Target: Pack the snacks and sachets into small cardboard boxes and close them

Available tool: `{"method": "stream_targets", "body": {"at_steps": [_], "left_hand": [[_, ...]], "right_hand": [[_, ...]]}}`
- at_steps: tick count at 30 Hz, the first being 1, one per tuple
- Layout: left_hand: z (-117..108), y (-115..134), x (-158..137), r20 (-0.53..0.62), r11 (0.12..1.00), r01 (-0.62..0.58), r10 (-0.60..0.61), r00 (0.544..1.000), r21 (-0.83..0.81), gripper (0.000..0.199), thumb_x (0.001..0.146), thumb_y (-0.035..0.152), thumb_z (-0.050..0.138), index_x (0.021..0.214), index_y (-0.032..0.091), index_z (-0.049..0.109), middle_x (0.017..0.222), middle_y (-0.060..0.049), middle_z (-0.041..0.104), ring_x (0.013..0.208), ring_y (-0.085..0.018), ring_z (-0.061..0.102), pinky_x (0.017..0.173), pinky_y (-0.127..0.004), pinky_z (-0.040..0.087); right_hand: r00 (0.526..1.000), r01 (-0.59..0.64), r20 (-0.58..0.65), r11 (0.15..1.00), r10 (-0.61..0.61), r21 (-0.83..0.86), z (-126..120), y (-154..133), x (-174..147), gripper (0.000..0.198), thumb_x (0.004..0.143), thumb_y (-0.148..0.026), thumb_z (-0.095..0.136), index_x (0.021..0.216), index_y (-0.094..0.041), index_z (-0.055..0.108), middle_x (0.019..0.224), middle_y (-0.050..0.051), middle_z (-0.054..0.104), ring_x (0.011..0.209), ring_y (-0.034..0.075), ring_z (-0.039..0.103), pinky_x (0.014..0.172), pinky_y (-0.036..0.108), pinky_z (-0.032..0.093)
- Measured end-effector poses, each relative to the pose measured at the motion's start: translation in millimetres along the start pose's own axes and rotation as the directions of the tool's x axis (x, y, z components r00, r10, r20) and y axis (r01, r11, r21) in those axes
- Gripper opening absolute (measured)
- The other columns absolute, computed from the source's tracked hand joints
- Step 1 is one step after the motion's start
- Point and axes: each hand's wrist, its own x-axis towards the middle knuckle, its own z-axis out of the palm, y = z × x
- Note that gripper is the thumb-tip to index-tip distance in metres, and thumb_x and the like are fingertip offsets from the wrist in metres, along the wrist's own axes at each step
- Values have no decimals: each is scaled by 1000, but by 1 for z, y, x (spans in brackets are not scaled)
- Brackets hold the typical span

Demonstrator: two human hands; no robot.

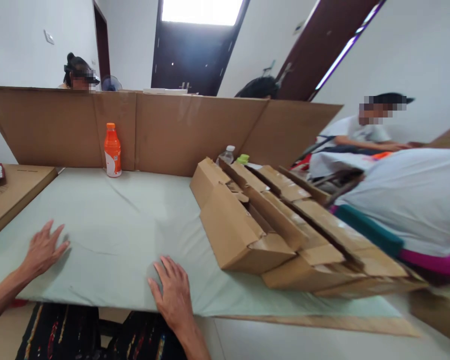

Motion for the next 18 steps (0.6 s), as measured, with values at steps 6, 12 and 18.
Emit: {"method": "stream_targets", "body": {"at_steps": [6,12,18], "left_hand": [[22,120,128,-4,953,-296,297,955,-60,42,101,38,68,138,19,59,144,-13,58,125,-31,62,103,-55,55],[54,174,190,58,901,-415,424,904,-128,39,101,38,68,135,18,61,138,-12,62,118,-28,66,98,-51,58],[63,120,155,149,914,-378,398,905,-149,46,101,40,68,141,20,58,149,-13,55,132,-33,58,109,-59,50]], "right_hand": [[999,26,-29,999,-27,-24,0,2,-4,36,102,-33,51,131,-23,69,144,11,67,132,30,62,106,50,48],[995,95,-23,991,-97,-92,-2,14,-11,38,101,-34,53,136,-25,67,146,10,65,130,30,64,101,47,52],[980,199,47,971,-194,-130,-1,32,-18,45,97,-34,61,139,-20,65,147,13,64,130,32,66,100,45,56]]}}
